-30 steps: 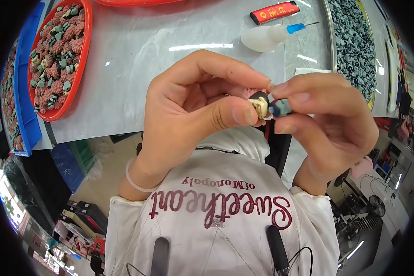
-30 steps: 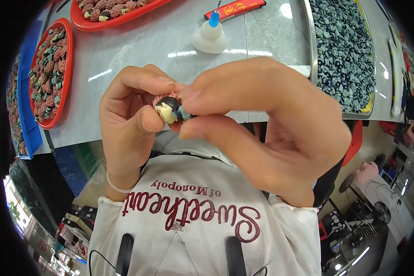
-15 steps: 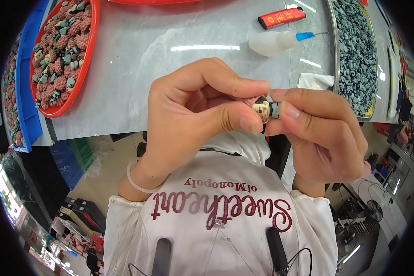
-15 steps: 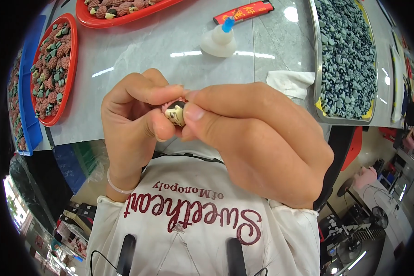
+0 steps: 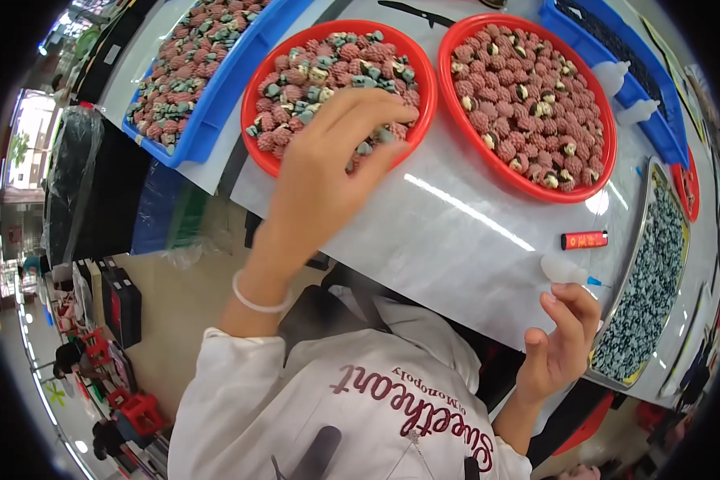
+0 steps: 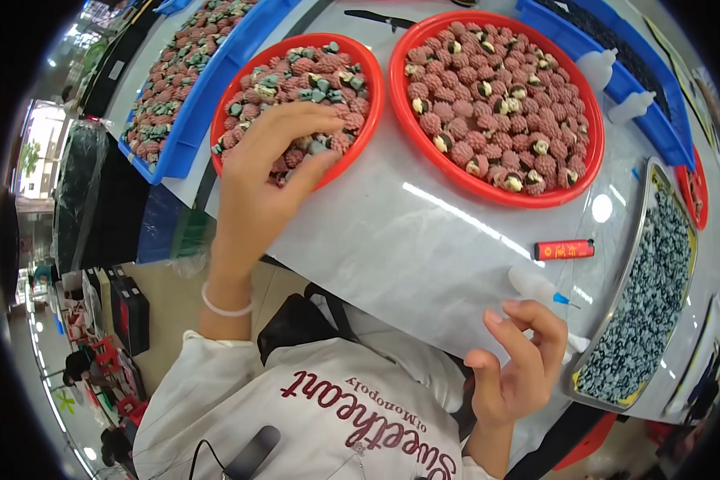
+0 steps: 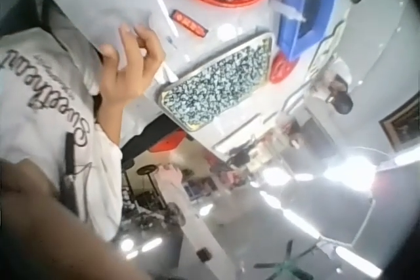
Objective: The person applies glue to small plastic components with a glue bottle, then assembles them by hand at a factory workstation.
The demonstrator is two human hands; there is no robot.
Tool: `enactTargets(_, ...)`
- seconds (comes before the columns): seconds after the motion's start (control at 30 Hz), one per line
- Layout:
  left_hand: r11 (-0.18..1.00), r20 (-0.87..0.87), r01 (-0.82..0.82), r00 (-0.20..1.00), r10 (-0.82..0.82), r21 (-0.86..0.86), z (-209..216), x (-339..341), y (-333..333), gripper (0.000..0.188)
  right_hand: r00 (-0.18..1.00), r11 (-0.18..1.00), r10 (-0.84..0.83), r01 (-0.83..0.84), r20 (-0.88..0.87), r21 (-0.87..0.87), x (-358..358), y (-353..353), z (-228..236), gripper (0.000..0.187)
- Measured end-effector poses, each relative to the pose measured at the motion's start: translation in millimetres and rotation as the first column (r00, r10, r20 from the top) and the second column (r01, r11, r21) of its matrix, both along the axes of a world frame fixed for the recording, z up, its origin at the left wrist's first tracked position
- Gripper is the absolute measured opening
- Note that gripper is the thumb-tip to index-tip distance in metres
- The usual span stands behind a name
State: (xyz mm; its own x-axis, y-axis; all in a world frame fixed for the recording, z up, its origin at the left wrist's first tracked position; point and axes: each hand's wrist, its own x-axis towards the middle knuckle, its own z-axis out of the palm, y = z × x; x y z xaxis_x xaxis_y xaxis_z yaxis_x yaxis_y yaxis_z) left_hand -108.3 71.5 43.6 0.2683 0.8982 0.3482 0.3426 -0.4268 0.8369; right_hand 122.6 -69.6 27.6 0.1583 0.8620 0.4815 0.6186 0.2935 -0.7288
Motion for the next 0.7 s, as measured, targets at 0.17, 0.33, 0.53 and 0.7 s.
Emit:
enactTargets(0.17, 0.827, -0.572, 0.033, 0.737, 0.359, 0.562, 2, -36, 28, 0.025, 0.999, 0.999, 0.001, -0.003, -0.04, -0.046, -4, 9, -2, 0.028)
enactTargets(0.33, 0.844, -0.557, -0.032, 0.738, 0.381, 0.535, 1, -33, 40, 0.024, 0.996, 0.997, -0.021, 0.015, -0.087, -0.07, -3, 9, -3, 0.019)
enactTargets(0.53, 0.928, -0.55, 0.088, 0.824, 0.136, 0.361, -1, -31, 24, 0.02, 0.997, 0.991, 0.001, -0.012, -0.074, -0.136, 2, 2, -1, 0.016)
enactTargets(0.7, 0.939, -0.573, 0.053, 0.804, 0.162, 0.339, 6, -22, 23, 0.019, 0.993, 0.983, -0.005, -0.016, -0.114, -0.183, 1, 1, 4, 0.009)
